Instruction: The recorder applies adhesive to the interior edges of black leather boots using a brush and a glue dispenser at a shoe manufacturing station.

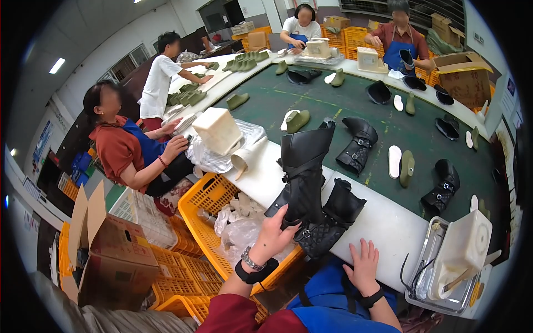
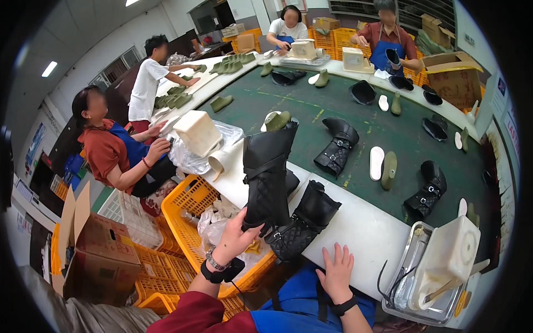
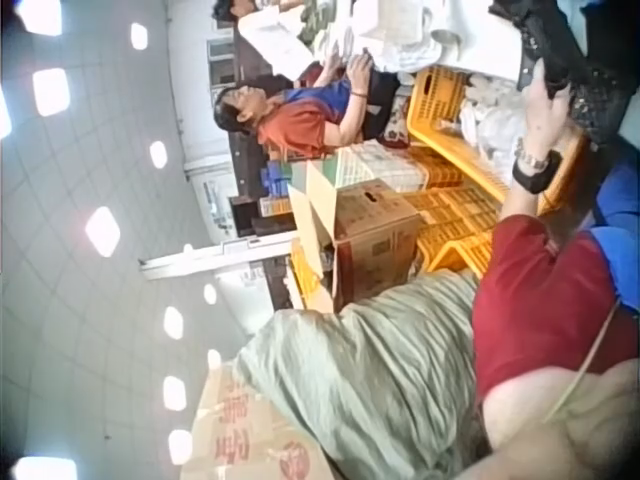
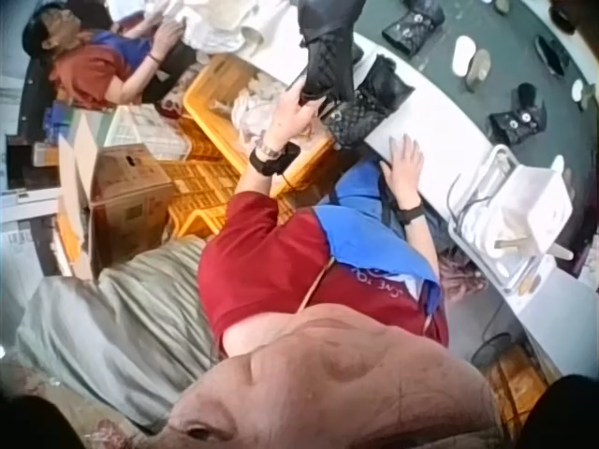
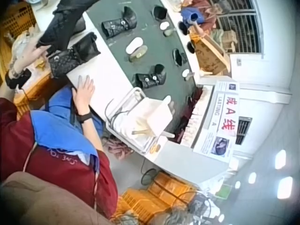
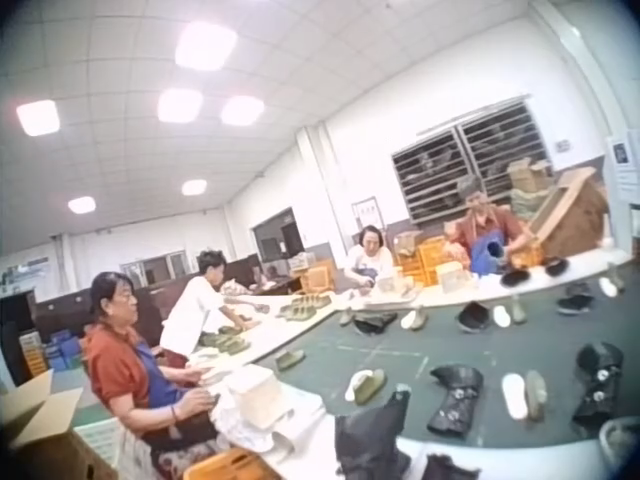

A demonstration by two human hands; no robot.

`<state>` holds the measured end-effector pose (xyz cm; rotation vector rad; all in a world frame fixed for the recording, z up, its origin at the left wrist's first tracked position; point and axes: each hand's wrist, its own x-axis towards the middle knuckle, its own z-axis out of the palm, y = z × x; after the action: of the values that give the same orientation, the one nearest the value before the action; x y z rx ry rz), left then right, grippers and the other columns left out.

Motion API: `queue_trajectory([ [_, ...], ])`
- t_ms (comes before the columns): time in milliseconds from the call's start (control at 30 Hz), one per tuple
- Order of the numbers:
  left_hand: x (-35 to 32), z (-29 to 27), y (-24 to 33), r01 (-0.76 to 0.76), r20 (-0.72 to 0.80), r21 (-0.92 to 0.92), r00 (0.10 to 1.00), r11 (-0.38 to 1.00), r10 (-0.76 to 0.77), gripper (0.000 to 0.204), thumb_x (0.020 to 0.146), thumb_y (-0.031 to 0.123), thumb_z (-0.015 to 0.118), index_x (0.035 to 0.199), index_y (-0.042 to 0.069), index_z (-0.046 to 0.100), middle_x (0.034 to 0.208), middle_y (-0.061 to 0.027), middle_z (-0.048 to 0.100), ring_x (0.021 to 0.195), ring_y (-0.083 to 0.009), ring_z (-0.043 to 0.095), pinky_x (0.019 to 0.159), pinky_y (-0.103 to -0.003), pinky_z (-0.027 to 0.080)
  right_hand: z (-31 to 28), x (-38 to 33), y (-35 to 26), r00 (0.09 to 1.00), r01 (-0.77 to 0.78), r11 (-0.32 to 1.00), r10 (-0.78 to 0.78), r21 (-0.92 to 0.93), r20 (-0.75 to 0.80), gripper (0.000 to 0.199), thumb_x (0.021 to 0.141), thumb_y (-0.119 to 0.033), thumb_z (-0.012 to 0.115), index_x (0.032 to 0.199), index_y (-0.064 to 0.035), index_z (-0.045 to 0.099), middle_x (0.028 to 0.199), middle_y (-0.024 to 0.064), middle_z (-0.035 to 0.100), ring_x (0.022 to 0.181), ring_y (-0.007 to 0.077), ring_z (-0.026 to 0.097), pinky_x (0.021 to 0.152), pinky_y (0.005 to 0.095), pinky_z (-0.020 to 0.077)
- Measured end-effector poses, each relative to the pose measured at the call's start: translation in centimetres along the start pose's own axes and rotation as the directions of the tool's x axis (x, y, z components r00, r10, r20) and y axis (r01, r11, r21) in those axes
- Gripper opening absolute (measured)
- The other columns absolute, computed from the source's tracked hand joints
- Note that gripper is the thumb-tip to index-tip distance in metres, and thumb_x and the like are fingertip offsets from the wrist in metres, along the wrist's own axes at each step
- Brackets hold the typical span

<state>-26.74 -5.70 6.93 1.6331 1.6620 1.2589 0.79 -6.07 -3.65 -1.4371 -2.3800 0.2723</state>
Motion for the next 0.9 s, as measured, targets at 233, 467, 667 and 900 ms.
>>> queue_trajectory([
  [233, 3.6, -2.8, 0.5, -0.177, 0.006, 0.373, 0.982, 0.911, 0.189, 0.041, 0.079, 0.009, 0.061, 0.118, 0.004, 0.05, 0.073, -0.0192, 0.062, 0.068, -0.0347, 0.063, 0.059, -0.036, 0.049, 0.1, 0.0, 0.2, 0.999, -0.004, 1.0, 0.005, -0.03, 0.031, 0.065, 0.067, -0.019, 0.073, 0.126, -0.0114, 0.049, 0.136, 0.0203, 0.033, 0.126, 0.0432, 0.027, 0.103, 0.0546, 0.0227],
  [467, 7.9, -5.8, -2.5, -0.186, -0.032, 0.424, 0.975, 0.886, 0.22, 0.043, 0.08, 0.008, 0.059, 0.121, 0.004, 0.048, 0.067, -0.0149, 0.062, 0.058, -0.0271, 0.063, 0.056, -0.034, 0.049, 0.3, 0.1, 0.1, 1.0, 0.01, 1.0, -0.01, -0.014, 0.014, 0.063, 0.067, -0.017, 0.072, 0.126, -0.0113, 0.049, 0.136, 0.0199, 0.034, 0.126, 0.0428, 0.028, 0.104, 0.0544, 0.0225],
  [667, 16.3, -7.1, -5.8, -0.091, -0.117, 0.415, 0.981, 0.905, 0.153, 0.04, 0.081, 0.016, 0.059, 0.119, 0.009, 0.048, 0.086, -0.0265, 0.061, 0.083, -0.0425, 0.06, 0.071, -0.047, 0.047, 0.2, 0.2, 0.3, 0.999, -0.038, 0.999, 0.039, -0.031, 0.032, 0.065, 0.067, -0.017, 0.073, 0.126, -0.0117, 0.049, 0.136, 0.0191, 0.034, 0.126, 0.0426, 0.028, 0.103, 0.0549, 0.023],
  [900, 28.6, -9.0, -12.1, 0.157, -0.289, 0.541, 0.957, 0.826, 0.008, 0.038, 0.082, 0.02, 0.056, 0.118, 0.01, 0.049, 0.09, -0.0262, 0.062, 0.086, -0.0436, 0.059, 0.075, -0.05, 0.047, 0.4, 1.6, -0.3, 0.998, -0.058, 0.993, 0.061, -0.104, 0.029, 0.069, 0.065, -0.022, 0.075, 0.127, -0.0173, 0.048, 0.138, 0.0181, 0.034, 0.127, 0.042, 0.029, 0.102, 0.0558, 0.0245],
])
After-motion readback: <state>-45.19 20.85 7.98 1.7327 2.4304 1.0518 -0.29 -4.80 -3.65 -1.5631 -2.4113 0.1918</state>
